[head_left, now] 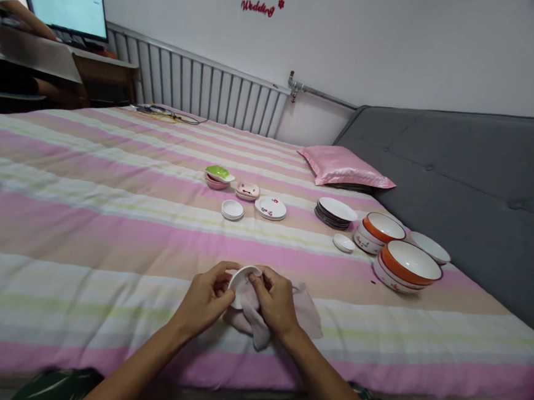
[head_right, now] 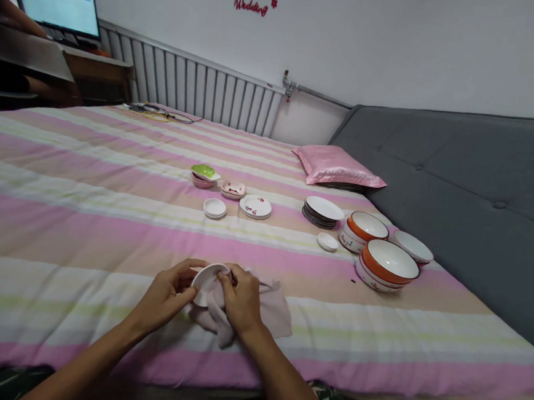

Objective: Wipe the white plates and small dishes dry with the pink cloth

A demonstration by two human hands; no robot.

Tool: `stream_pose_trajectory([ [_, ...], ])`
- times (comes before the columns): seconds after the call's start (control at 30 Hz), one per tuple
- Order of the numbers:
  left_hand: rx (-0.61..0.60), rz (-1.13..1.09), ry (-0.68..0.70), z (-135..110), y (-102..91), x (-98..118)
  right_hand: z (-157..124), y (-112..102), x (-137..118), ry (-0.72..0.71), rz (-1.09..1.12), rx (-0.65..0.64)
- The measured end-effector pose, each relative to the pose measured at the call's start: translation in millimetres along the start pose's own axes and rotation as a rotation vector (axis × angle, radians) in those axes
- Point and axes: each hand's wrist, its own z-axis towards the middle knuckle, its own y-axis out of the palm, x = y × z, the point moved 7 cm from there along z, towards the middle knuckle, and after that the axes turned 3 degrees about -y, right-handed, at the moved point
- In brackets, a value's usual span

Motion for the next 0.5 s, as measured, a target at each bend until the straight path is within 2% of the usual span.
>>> stream_pose_trajectory([
  [0.3, -0.005, -0.050, -0.050, 4.9, -5.4, -5.0, -0.5, 2.0, -5.7, -0.030, -0.062, -0.027],
  [0.5, 0.011, -0.013, -0.036, 3.9, -3.9, 1.3, 2.2, 1.8, 2.0, 0.021, 0.068, 0.009],
])
